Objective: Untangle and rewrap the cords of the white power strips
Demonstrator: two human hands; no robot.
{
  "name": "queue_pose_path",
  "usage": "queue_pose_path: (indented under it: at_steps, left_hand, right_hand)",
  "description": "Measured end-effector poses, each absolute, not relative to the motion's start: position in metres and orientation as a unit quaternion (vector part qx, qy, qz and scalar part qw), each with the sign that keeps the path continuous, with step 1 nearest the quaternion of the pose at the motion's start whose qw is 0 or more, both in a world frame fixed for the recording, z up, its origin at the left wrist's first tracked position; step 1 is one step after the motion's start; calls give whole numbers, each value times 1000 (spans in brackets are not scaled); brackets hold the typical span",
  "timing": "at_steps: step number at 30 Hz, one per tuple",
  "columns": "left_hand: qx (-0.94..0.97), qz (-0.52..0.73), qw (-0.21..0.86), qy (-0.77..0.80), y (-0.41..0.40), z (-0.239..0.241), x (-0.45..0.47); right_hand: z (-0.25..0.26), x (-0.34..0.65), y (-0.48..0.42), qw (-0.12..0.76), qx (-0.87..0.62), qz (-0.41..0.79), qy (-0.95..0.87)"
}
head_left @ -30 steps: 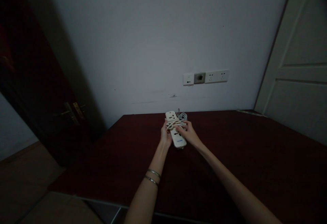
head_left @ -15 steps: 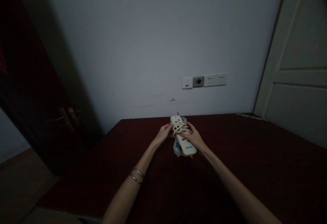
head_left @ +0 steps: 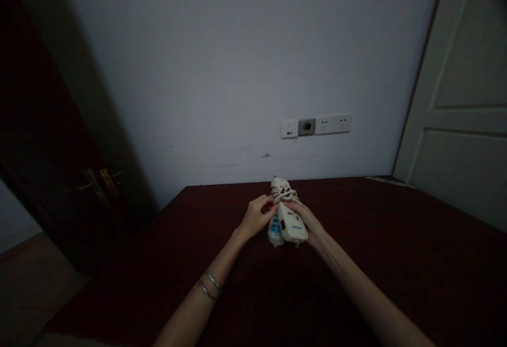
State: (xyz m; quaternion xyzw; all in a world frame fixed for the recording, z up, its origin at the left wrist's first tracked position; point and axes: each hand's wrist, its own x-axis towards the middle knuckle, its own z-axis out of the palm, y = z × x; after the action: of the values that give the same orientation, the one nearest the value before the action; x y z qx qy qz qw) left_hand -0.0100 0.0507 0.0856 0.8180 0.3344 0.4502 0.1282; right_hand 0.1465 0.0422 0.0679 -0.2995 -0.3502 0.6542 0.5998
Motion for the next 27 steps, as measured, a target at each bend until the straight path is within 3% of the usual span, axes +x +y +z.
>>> queue_pose_path:
  at_steps: [12,19,27]
  left_hand:
    - [756,542,126,345,41,73,-6]
    - [729,543,203,364,36,75,1]
    - [751,547,36,368,44,79,-8]
  right_hand:
    - [77,143,36,616,-342,586,-400]
    - [85,151,37,611,-384,552,-419]
    - [87,145,35,633,-369,517,-443]
